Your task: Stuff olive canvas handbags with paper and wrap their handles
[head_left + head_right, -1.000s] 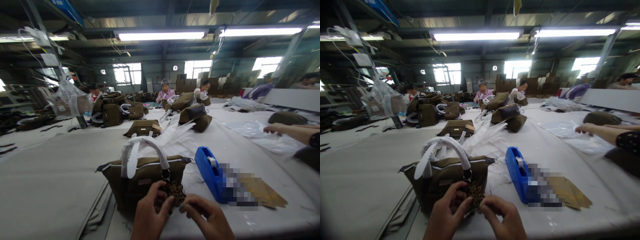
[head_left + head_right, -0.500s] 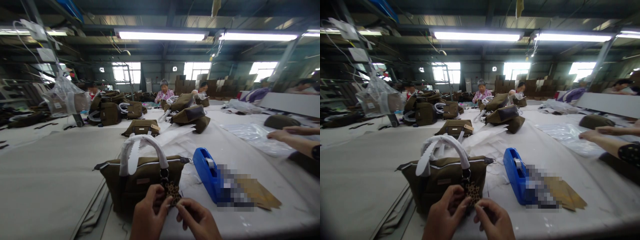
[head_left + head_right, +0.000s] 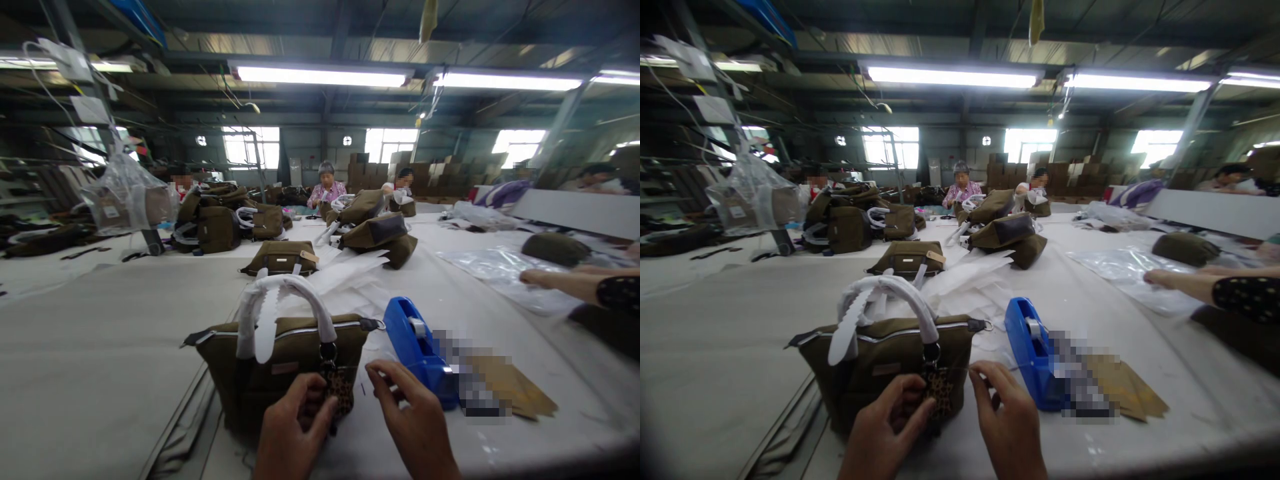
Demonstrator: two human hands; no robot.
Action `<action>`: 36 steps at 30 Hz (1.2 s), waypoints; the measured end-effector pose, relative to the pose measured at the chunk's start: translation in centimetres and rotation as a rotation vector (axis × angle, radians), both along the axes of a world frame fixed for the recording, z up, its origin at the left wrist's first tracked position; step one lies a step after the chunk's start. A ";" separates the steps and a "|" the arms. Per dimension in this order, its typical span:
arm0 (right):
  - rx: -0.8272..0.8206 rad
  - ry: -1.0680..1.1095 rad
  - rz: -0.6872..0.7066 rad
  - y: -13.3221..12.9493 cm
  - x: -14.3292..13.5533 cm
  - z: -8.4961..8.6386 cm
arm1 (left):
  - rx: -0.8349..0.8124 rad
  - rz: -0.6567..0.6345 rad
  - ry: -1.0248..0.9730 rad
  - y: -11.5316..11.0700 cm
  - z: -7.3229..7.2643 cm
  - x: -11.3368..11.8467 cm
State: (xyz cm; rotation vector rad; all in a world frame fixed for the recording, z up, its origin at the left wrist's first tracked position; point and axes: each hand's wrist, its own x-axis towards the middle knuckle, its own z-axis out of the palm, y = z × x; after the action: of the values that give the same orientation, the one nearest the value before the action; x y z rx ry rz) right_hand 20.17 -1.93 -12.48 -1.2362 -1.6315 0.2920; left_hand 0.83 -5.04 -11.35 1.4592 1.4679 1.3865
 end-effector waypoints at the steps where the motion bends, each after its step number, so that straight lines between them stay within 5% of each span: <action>1: -0.004 -0.004 -0.013 0.0 -0.2 -0.1 | 0.001 -0.001 0.003 0.0 0.0 0.0; 18: -0.039 -0.018 0.101 0.6 -1.7 0.3 | 0.000 -0.078 0.073 -0.2 0.3 -0.7; 24: -0.013 -0.054 0.102 0.4 -1.4 -0.1 | 0.264 0.152 0.265 0.2 0.6 -1.9; 36: -0.005 -0.076 0.090 -0.2 -1.5 -0.5 | 0.342 0.073 0.479 1.1 0.1 -2.7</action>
State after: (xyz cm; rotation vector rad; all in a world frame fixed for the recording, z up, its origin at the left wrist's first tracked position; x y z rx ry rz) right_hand 18.69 -2.11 -12.93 -1.1929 -1.7560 0.3084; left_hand -1.90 -3.97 -11.20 2.0840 1.6341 1.4487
